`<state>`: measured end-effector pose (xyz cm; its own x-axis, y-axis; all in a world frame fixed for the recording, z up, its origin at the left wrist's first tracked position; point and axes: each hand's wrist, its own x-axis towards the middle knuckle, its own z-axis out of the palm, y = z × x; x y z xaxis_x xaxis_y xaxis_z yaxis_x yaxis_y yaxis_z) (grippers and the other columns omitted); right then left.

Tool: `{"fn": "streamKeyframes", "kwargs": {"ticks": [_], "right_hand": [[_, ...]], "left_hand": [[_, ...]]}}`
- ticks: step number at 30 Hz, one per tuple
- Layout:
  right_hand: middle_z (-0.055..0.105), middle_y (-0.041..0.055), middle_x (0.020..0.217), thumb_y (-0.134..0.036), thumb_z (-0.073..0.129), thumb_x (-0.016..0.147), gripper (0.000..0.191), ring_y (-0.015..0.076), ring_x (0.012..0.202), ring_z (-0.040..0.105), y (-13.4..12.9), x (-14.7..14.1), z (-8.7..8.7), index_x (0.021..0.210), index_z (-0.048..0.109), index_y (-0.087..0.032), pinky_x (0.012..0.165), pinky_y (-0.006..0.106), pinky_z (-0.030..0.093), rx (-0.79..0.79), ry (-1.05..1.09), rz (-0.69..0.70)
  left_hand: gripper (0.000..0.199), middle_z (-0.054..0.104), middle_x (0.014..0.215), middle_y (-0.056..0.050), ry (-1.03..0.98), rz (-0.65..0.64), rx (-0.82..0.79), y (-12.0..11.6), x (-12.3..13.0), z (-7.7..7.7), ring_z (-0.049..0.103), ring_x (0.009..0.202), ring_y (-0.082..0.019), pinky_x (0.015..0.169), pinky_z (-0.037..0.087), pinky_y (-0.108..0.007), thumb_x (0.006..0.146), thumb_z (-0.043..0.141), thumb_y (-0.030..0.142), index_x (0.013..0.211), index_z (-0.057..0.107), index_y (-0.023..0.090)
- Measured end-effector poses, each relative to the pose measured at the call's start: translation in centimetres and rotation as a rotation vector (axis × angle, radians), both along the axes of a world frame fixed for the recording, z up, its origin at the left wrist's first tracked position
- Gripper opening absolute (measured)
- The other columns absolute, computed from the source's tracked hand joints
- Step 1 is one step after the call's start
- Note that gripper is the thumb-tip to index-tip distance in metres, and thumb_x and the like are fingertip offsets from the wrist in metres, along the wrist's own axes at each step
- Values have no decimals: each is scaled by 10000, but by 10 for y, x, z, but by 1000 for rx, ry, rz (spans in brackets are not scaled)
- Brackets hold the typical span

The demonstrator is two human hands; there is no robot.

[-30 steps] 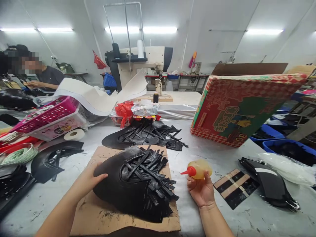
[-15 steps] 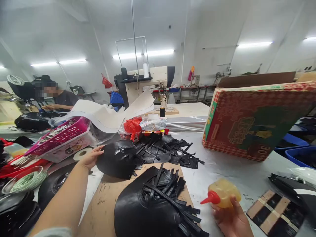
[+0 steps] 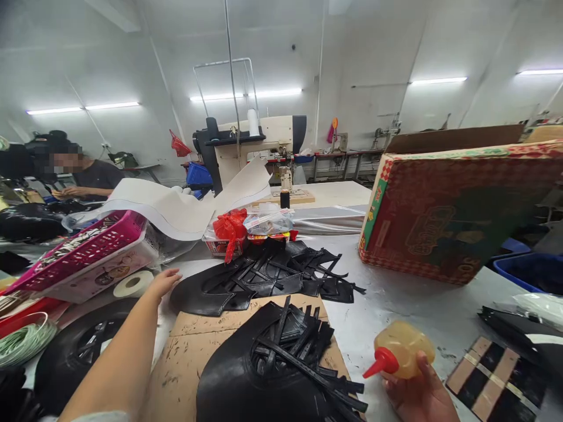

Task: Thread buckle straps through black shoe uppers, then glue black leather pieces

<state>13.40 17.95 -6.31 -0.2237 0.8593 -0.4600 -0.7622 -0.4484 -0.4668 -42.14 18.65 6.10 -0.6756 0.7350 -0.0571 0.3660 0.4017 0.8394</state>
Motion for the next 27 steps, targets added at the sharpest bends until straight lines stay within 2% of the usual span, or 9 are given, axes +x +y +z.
{"fn": "streamKeyframes", "kwargs": {"ticks": [3, 5, 8, 10, 11, 14, 17, 20, 27], "right_hand": [[717, 0, 778, -390, 871, 456, 444, 173, 563, 659, -3, -4, 2, 835, 668, -279, 466, 237, 559, 76, -29, -50], [716, -4, 785, -398, 875, 450, 450, 160, 551, 652, -4, -5, 5, 830, 668, -275, 464, 232, 555, 94, -30, -42], [712, -3, 768, -412, 877, 439, 471, 149, 527, 638, -4, -5, 12, 832, 668, -256, 457, 235, 550, 110, -23, -50], [710, 6, 758, -421, 876, 435, 482, 155, 525, 637, -4, -5, 16, 831, 669, -241, 450, 243, 548, 123, -27, -45], [709, 10, 756, -425, 877, 431, 484, 158, 528, 637, -4, -5, 19, 825, 668, -235, 451, 245, 548, 126, -25, -33], [702, 2, 746, -439, 876, 420, 501, 132, 514, 616, -5, -5, 23, 822, 666, -226, 447, 220, 536, 134, -6, -15], [674, -26, 677, -454, 866, 442, 489, 94, 474, 573, -4, -5, 26, 818, 660, -218, 448, 198, 528, 153, 18, 14], [672, -37, 689, -460, 857, 461, 478, 74, 458, 547, -3, -6, 28, 818, 653, -215, 448, 187, 524, 190, 48, 25], [691, -33, 739, -473, 846, 476, 477, 77, 487, 569, -4, -4, 39, 851, 666, -239, 445, 167, 509, 238, 50, -43]], "left_hand": [[206, 567, 1122, -111, 167, -17, -40, -7, 33, 13, 517, 1076, -266, 939, 391, -450, 799, 591, 189, 996, 584, 130], [198, 593, 1088, -99, 235, -126, -30, -18, 75, 20, 527, 1063, -274, 946, 382, -398, 769, 584, 191, 962, 604, 152], [198, 642, 967, -30, 281, -392, -23, -45, 161, 26, 576, 955, -233, 880, 422, -323, 731, 621, 284, 916, 635, 215], [194, 641, 976, -47, 436, -733, -77, -66, 219, 26, 564, 956, -237, 872, 421, -351, 785, 554, 319, 930, 635, 218], [221, 634, 1002, -55, 491, -860, -128, -74, 244, 25, 555, 972, -245, 873, 419, -363, 793, 555, 340, 966, 628, 223], [411, 605, 1045, -114, 645, -1013, -308, -88, 295, 15, 527, 990, -311, 849, 423, -422, 703, 677, 426, 1027, 613, 182], [577, 577, 1086, -151, 690, -1012, -407, -86, 308, 5, 502, 1022, -343, 859, 411, -446, 619, 761, 408, 1096, 581, 138], [685, 548, 1140, -145, 637, -990, -376, -79, 305, -1, 477, 1077, -334, 916, 376, -438, 598, 776, 377, 1189, 518, 146], [683, 512, 1230, -75, 368, -971, -324, -76, 302, -4, 460, 1159, -292, 986, 351, -401, 601, 712, 199, 1234, 461, 250]]}}
